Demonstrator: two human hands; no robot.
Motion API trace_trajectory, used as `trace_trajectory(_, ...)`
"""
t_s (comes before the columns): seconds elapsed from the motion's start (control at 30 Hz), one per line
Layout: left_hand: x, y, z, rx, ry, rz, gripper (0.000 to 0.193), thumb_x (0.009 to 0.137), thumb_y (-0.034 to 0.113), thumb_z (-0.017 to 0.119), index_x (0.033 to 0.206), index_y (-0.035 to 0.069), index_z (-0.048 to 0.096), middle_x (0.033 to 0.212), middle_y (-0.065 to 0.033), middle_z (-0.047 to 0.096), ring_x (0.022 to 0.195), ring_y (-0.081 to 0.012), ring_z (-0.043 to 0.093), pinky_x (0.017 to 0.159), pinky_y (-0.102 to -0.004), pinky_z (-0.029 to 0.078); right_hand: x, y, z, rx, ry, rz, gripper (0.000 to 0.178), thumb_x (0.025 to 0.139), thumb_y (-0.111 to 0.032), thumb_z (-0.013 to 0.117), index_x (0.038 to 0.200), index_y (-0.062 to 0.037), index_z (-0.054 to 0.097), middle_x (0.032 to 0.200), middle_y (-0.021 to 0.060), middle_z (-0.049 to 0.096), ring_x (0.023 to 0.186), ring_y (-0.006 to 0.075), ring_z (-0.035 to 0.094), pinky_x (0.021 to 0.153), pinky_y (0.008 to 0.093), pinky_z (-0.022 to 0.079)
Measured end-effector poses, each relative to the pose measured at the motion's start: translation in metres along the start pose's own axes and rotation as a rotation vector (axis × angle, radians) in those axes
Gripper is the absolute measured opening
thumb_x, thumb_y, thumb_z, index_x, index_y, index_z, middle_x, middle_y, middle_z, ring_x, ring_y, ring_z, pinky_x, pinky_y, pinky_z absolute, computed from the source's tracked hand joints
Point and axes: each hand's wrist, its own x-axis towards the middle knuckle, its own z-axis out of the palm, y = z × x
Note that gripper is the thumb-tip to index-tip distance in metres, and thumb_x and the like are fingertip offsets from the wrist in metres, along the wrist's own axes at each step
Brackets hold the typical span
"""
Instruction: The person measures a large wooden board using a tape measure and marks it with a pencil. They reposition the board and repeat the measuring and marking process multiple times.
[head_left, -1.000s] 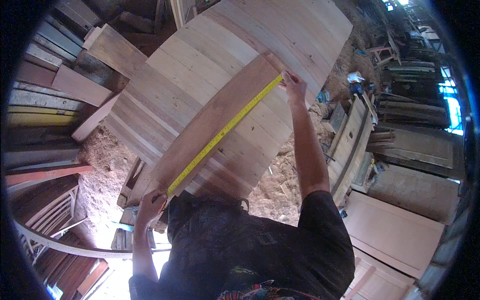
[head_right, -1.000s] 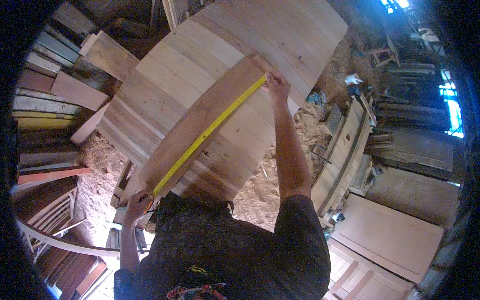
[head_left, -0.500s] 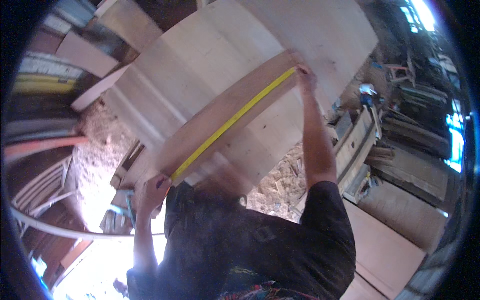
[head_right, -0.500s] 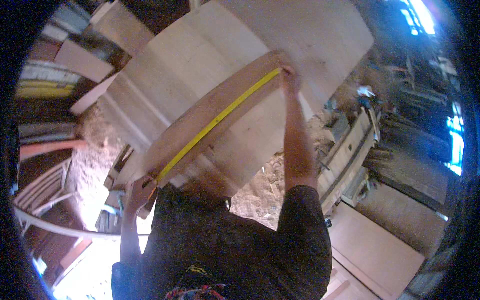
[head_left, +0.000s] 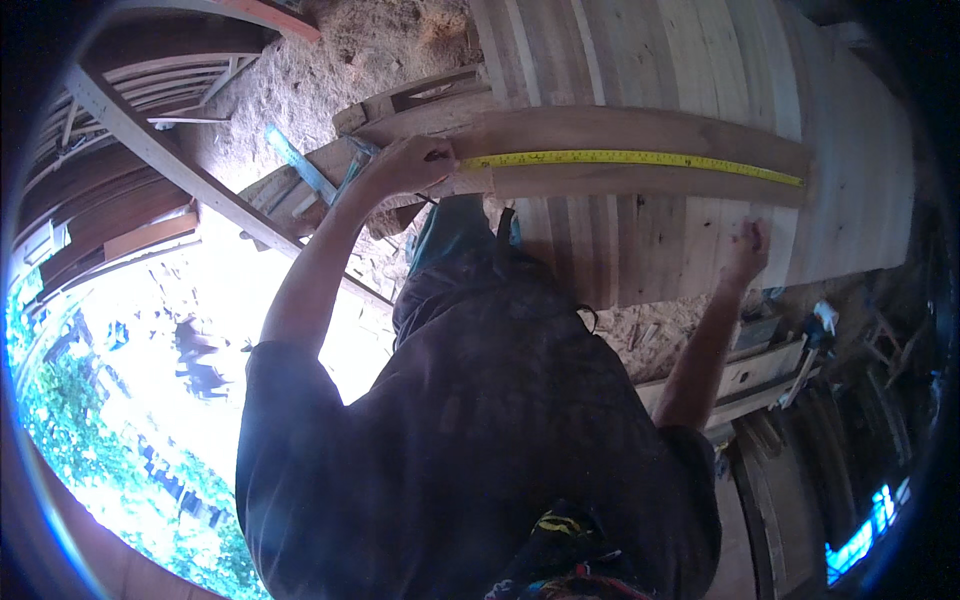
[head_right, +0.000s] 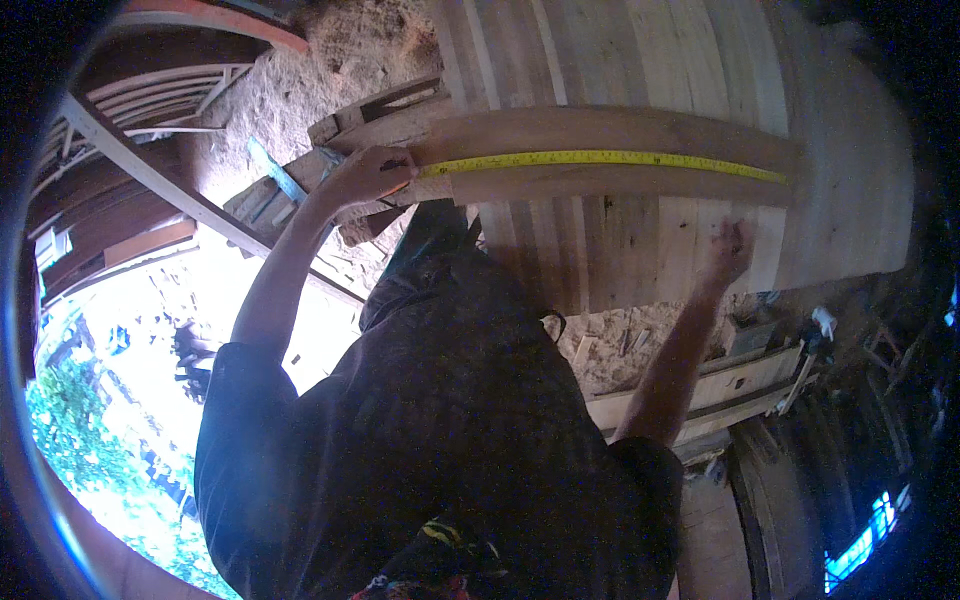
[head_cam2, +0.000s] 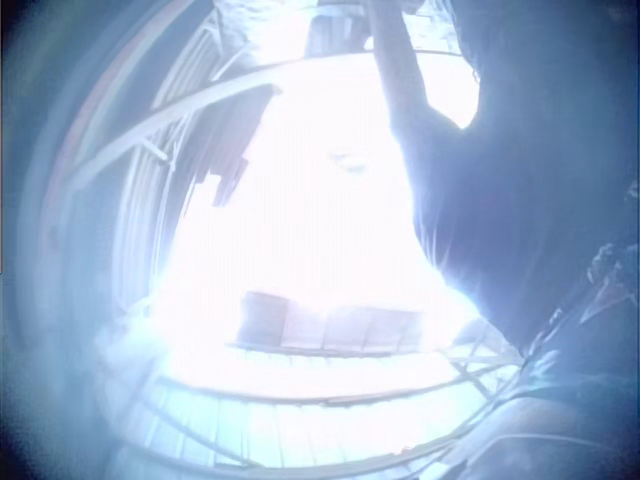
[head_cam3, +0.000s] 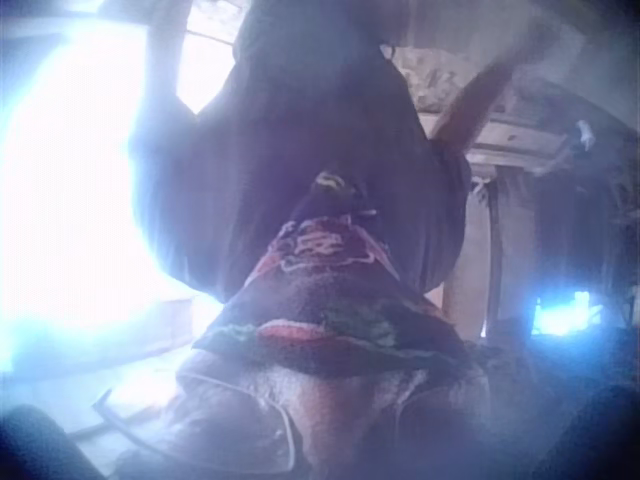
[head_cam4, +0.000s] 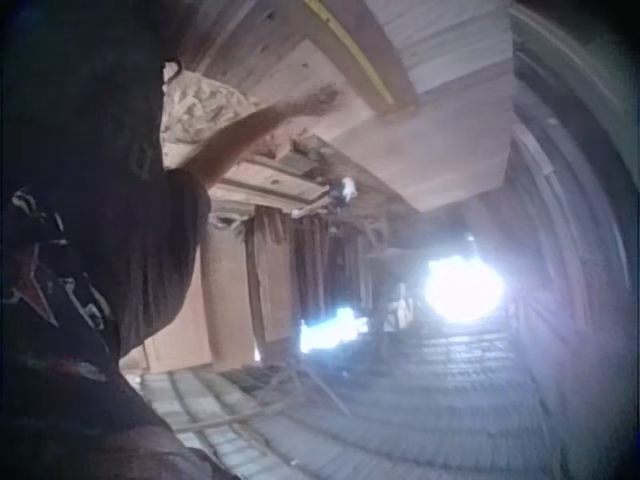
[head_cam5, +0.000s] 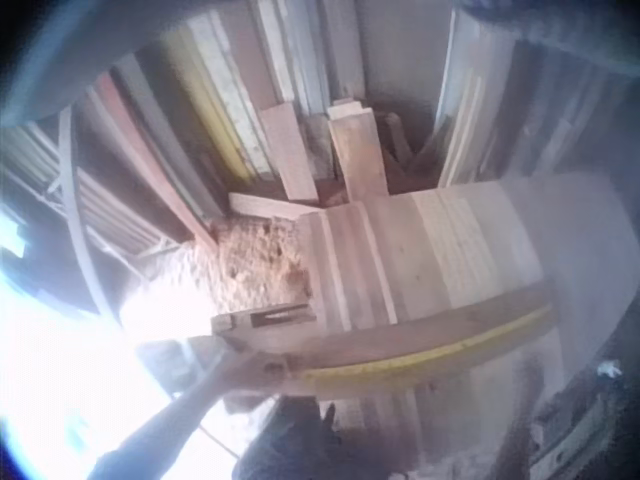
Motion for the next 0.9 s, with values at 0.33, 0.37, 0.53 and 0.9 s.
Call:
trace_trajectory(0.33,0.007,-0.016,0.008,0.013,0.107,0.027,0.033,0.090,0.040,0.070,0.105,0.012,0.078,0.088,-0.0126,0.076,0.085,-0.0288,0.074,0.080,-0.0420,0.057,-0.102,-0.007,0.006,-0.083,0.004,0.154,0.036,0.096,-0.015,0.073,0.127,0.0021,0.065,0.123,0.0139,0.067,0.104,0.0214,0.066,0.082,0.0354,0.057)
trace_trajectory(0.37,0.007,-0.014,0.008,0.014,0.112,0.032,0.032,0.090,0.040,0.070,0.104,0.012,0.078,0.088,-0.0129,0.076,0.084,-0.0291,0.074,0.080,-0.0421,0.057,-0.107,-0.010,0.007,-0.064,0.004,0.144,0.035,0.096,-0.015,0.072,0.126,0.0017,0.065,0.122,0.0139,0.068,0.103,0.0212,0.066,0.082,0.0354,0.057)
trace_trajectory(0.53,0.009,-0.011,0.003,0.064,0.051,0.004,0.037,0.093,0.041,0.071,0.109,0.008,0.076,0.096,-0.0144,0.075,0.088,-0.0244,0.071,0.082,-0.0388,0.054,-0.132,0.000,0.003,-0.124,-0.042,0.154,0.040,0.100,-0.021,0.069,0.134,-0.0017,0.063,0.130,0.0099,0.065,0.111,0.0199,0.063,0.085,0.0370,0.055)
trace_trajectory(0.9,0.011,-0.017,0.007,0.033,0.144,0.092,0.039,0.095,0.039,0.068,0.096,0.000,0.072,0.073,-0.0129,0.068,0.068,-0.0166,0.061,0.065,-0.0397,0.049,-0.120,-0.026,0.058,-0.245,-0.084,-0.353,0.022,0.098,-0.013,0.068,0.117,-0.0031,0.068,0.112,0.0077,0.067,0.100,0.0190,0.064,0.085,0.0348,0.056)
